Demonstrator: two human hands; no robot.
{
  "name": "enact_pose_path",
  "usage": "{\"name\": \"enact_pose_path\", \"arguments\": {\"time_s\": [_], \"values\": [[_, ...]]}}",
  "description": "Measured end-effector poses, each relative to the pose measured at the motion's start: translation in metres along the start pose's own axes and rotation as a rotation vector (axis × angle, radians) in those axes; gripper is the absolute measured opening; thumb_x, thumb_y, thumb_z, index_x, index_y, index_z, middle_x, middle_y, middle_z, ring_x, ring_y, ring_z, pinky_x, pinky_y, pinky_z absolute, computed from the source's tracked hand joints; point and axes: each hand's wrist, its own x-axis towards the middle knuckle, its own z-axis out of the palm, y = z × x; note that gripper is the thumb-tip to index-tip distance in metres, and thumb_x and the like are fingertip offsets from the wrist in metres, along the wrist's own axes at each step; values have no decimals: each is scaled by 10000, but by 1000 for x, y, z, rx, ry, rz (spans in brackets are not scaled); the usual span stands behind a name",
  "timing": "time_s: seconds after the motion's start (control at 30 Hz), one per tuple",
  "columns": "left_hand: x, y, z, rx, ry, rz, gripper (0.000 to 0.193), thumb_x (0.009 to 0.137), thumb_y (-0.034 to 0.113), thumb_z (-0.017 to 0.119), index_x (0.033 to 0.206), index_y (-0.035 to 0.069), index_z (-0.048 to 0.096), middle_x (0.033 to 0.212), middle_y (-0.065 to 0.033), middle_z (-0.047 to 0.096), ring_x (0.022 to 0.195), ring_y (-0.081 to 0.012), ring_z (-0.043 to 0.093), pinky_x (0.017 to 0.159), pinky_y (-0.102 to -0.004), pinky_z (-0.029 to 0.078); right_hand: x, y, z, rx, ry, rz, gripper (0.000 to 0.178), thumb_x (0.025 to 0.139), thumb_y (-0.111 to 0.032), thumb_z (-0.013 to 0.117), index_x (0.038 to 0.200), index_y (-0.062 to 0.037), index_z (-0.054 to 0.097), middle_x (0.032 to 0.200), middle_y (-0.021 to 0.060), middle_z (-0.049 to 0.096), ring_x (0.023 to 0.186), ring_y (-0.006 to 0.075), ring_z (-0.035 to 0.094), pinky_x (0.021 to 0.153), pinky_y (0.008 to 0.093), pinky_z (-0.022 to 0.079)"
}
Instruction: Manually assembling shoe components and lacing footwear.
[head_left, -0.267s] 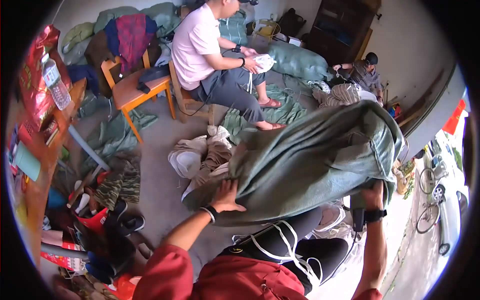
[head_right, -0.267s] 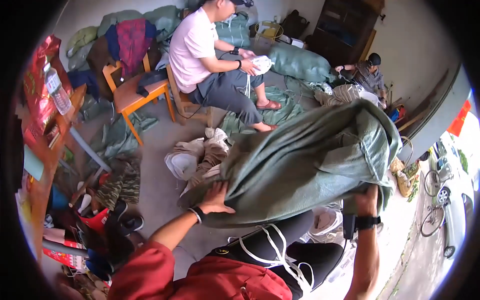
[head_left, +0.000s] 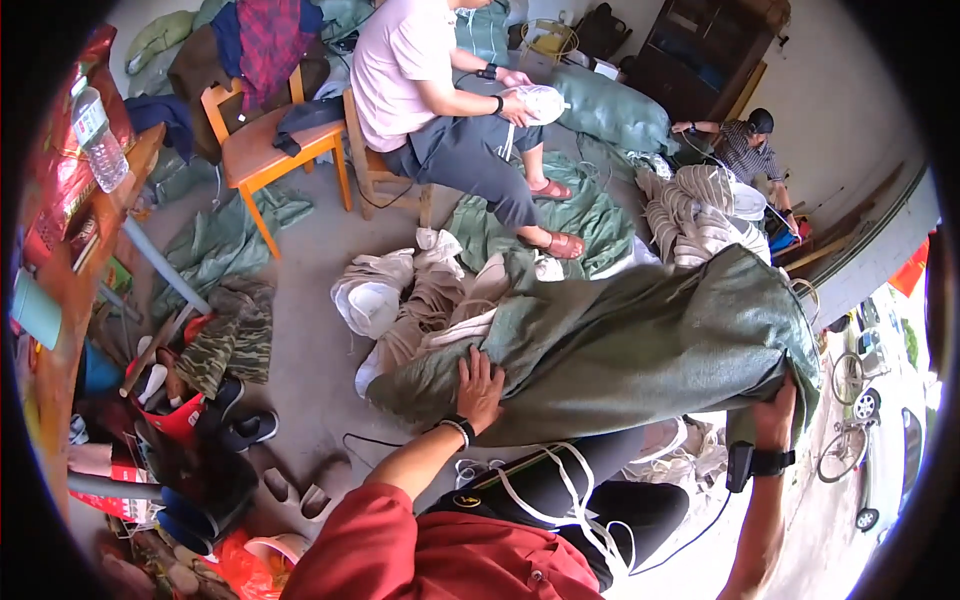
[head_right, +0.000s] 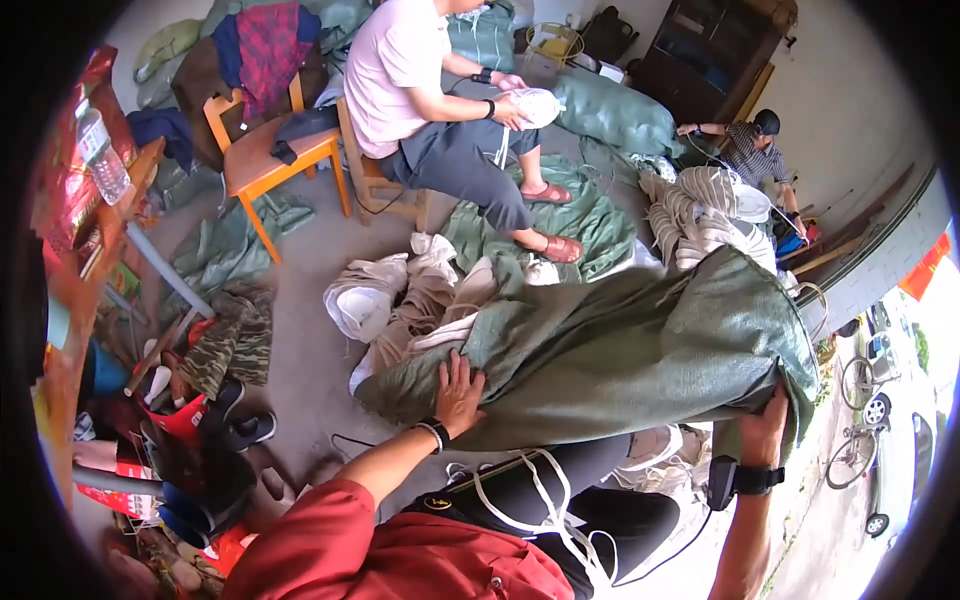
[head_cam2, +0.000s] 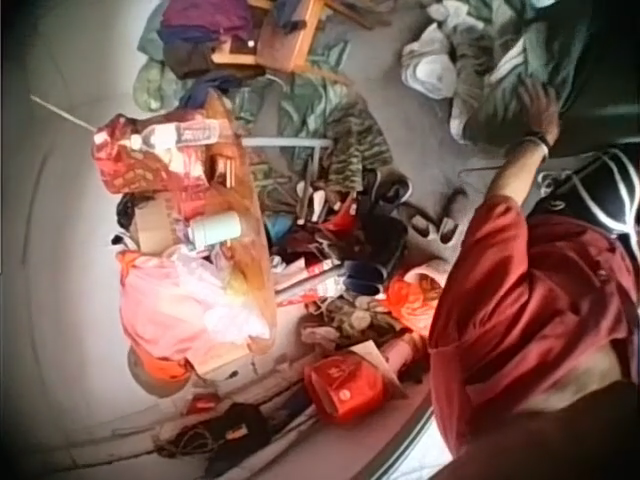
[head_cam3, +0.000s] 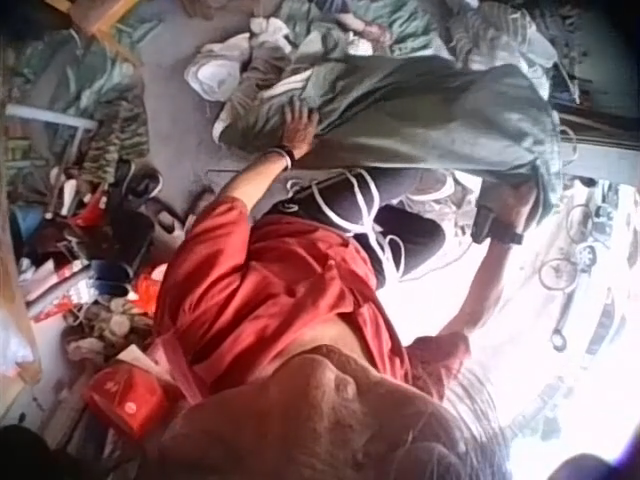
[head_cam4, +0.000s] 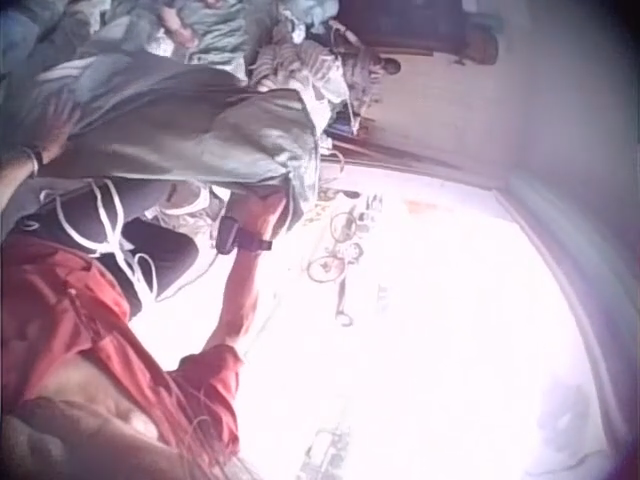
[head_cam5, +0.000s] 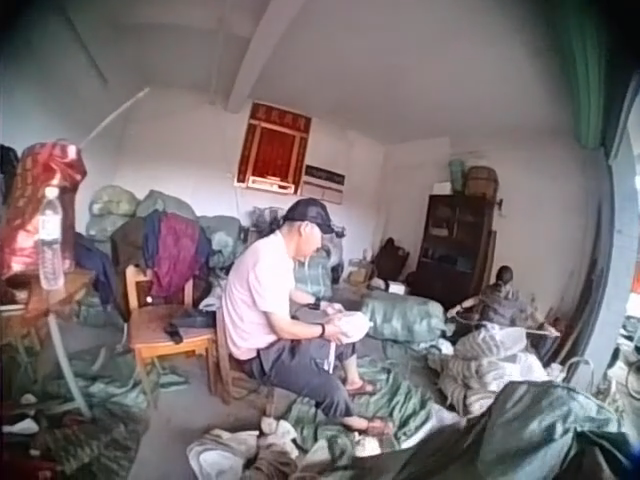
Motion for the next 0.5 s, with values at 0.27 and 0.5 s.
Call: {"name": "enact_pose_path", "arguments": {"time_s": [0.27,0.5], "values": [[51,-79,-25,-313,469,-268,193,587,66,604,774,31,575,719,-129,512,806,-299,545,727,-419,416,8,0,-13,76,-119,28,423,855,-222,533,1227,-41,444,1197,91,501,1126,216,457,982,371,344],[94,-212,-214,-1576,826,-643,87,633,59,544,684,21,485,779,-52,482,713,-162,428,680,-321,374,-8,73,65,13,-184,151,366,900,-349,435,1120,-73,531,1119,69,567,1030,222,522,929,398,394]]}}
